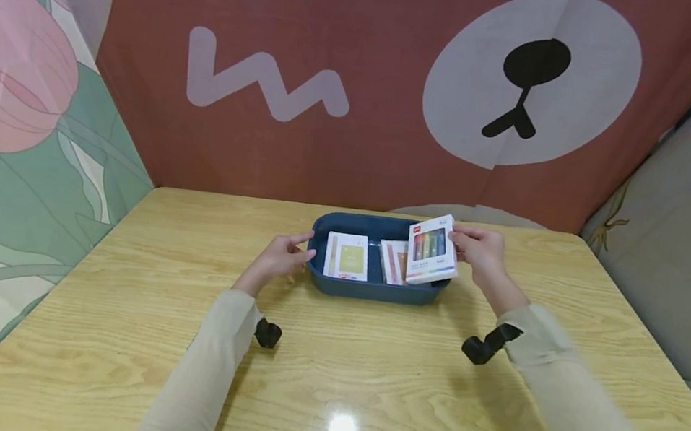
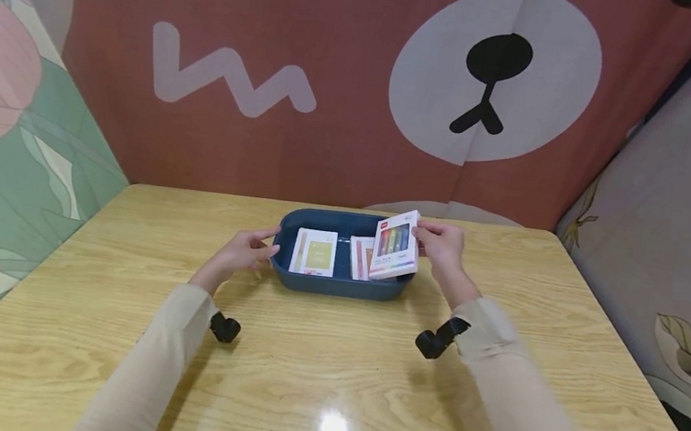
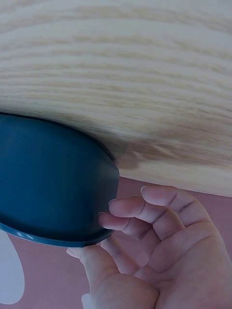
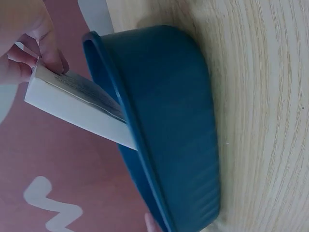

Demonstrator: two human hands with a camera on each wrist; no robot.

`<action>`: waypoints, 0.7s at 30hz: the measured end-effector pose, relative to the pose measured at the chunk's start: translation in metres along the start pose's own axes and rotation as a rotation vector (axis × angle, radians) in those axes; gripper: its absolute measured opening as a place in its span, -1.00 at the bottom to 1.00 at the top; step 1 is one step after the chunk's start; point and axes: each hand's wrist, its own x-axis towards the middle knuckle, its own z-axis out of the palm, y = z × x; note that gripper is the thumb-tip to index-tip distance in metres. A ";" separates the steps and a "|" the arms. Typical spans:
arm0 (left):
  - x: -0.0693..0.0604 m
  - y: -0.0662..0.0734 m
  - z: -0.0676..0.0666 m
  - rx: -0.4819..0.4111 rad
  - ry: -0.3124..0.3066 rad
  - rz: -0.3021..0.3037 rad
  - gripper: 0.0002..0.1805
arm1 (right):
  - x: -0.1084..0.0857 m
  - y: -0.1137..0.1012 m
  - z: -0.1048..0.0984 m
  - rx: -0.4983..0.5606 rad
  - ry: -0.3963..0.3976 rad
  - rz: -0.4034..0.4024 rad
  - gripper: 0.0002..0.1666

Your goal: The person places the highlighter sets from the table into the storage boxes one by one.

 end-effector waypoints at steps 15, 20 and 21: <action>-0.001 -0.001 0.000 -0.001 0.001 -0.011 -0.46 | 0.007 0.013 0.022 -0.438 0.013 -0.114 -0.74; -0.001 -0.001 0.000 -0.012 0.001 -0.013 -0.47 | 0.004 0.013 0.025 -0.605 -0.022 -0.182 -0.73; -0.001 -0.001 0.000 -0.011 -0.002 -0.008 -0.47 | 0.003 0.013 0.025 -0.627 -0.034 -0.193 -0.72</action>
